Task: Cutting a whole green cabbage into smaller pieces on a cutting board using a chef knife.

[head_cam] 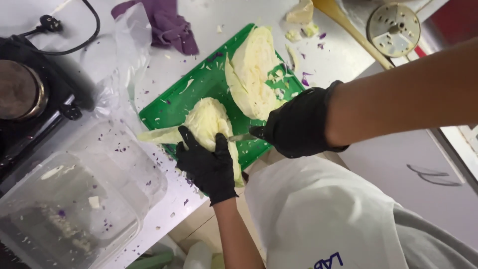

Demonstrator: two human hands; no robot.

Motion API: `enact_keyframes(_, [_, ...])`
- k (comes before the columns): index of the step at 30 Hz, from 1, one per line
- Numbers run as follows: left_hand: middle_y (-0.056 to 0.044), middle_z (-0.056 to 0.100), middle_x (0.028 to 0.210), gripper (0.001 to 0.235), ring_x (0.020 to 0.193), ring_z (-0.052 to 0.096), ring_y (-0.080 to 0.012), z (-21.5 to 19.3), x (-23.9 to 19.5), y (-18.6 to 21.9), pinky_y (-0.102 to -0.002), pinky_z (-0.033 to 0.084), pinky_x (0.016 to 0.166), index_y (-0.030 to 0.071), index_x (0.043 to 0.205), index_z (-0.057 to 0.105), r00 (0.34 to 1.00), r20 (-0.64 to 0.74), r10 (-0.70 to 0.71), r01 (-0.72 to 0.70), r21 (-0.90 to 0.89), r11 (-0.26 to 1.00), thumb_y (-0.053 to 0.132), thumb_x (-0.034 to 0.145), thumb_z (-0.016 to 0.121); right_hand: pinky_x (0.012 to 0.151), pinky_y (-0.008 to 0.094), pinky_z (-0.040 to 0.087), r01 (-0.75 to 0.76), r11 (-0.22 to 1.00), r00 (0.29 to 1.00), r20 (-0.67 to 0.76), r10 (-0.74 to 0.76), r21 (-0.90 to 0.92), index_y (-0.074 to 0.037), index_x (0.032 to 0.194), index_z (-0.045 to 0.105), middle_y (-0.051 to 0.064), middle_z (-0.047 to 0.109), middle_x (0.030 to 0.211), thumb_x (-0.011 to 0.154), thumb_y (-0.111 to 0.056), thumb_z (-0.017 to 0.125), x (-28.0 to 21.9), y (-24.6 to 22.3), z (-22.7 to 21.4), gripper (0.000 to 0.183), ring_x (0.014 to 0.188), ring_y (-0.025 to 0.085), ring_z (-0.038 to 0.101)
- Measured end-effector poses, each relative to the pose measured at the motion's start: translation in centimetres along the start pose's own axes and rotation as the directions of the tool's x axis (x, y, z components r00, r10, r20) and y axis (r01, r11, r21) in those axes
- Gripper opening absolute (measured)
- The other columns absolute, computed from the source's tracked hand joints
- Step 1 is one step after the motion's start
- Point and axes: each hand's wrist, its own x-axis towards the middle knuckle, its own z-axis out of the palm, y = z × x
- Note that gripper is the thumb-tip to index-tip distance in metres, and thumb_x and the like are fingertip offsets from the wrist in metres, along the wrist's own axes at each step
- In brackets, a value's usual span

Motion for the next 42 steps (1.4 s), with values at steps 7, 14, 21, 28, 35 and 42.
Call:
enact_keyframes(7, [-0.034,0.051,0.139,0.092,0.119,0.051,-0.051,-0.8,0.8,1.9,-0.059,0.047,0.094,0.01,0.158,0.041,0.987,0.108,-0.118,0.112,0.059,0.992,0.052,0.084,0.076,0.082,0.046,0.051,0.005,0.997,0.997,-0.079,0.001,0.077,-0.016,0.129,0.066,0.014,0.069,0.104,0.108,-0.039,0.038,-0.2,-0.6,0.5,0.042,0.097,0.034,0.065])
enact_keyframes(14, [-0.031,0.053,0.138,0.087,0.126,0.052,-0.049,0.1,0.4,1.3,-0.06,0.045,0.103,0.01,0.157,0.04,1.0,-0.021,-0.008,0.011,0.106,0.994,0.049,0.087,0.075,0.068,0.043,0.058,-0.097,0.991,0.994,0.055,0.092,0.091,-0.031,0.17,0.008,0.014,0.069,0.084,0.098,-0.008,0.041,-3.2,0.1,5.1,0.083,0.072,0.028,0.071])
enact_keyframes(21, [-0.036,0.049,0.138,0.092,0.122,0.048,-0.0516,-0.1,0.8,0.8,-0.059,0.045,0.099,0.011,0.158,0.041,0.987,0.074,-0.146,0.14,0.073,0.987,0.049,0.082,0.076,0.063,0.048,0.056,0.301,0.944,0.878,-0.348,-0.329,-0.131,-0.013,0.134,0.048,0.013,0.07,0.09,0.1,-0.019,0.048,1.4,1.9,6.6,0.034,0.077,0.035,0.068])
enact_keyframes(28, [-0.033,0.055,0.131,0.088,0.115,0.053,-0.0508,-0.9,1.3,1.6,-0.057,0.046,0.095,0.01,0.154,0.044,0.995,0.005,-0.099,0.098,0.092,0.991,0.047,0.081,0.077,0.043,0.039,0.043,0.064,0.993,0.964,-0.265,-0.035,0.1,-0.024,0.165,0.004,0.006,0.053,0.059,0.084,-0.002,0.049,1.4,1.1,12.3,0.095,0.046,0.02,0.051])
enact_keyframes(35, [-0.03,0.059,0.129,0.088,0.117,0.055,-0.0488,-0.2,0.9,-1.7,-0.055,0.046,0.1,0.005,0.155,0.042,0.999,0.03,0.017,-0.013,-0.138,0.99,0.043,0.084,0.078,0.035,0.035,0.032,-0.003,0.995,0.963,-0.268,0.029,0.099,-0.03,0.167,0.005,0.005,0.046,0.051,0.092,-0.004,0.044,5.1,1.3,17.0,0.089,0.037,0.016,0.041])
enact_keyframes(42, [-0.033,0.054,0.132,0.088,0.117,0.052,-0.0501,-0.3,1.1,-1.0,-0.057,0.045,0.1,0.004,0.156,0.043,0.999,0.025,-0.033,0.034,-0.059,0.998,0.041,0.085,0.079,0.027,0.035,0.029,0.056,0.993,0.732,-0.672,-0.114,-0.108,-0.02,0.166,0.013,0.003,0.038,0.045,0.08,-0.001,0.05,6.0,0.7,19.4,0.096,0.032,0.015,0.033])
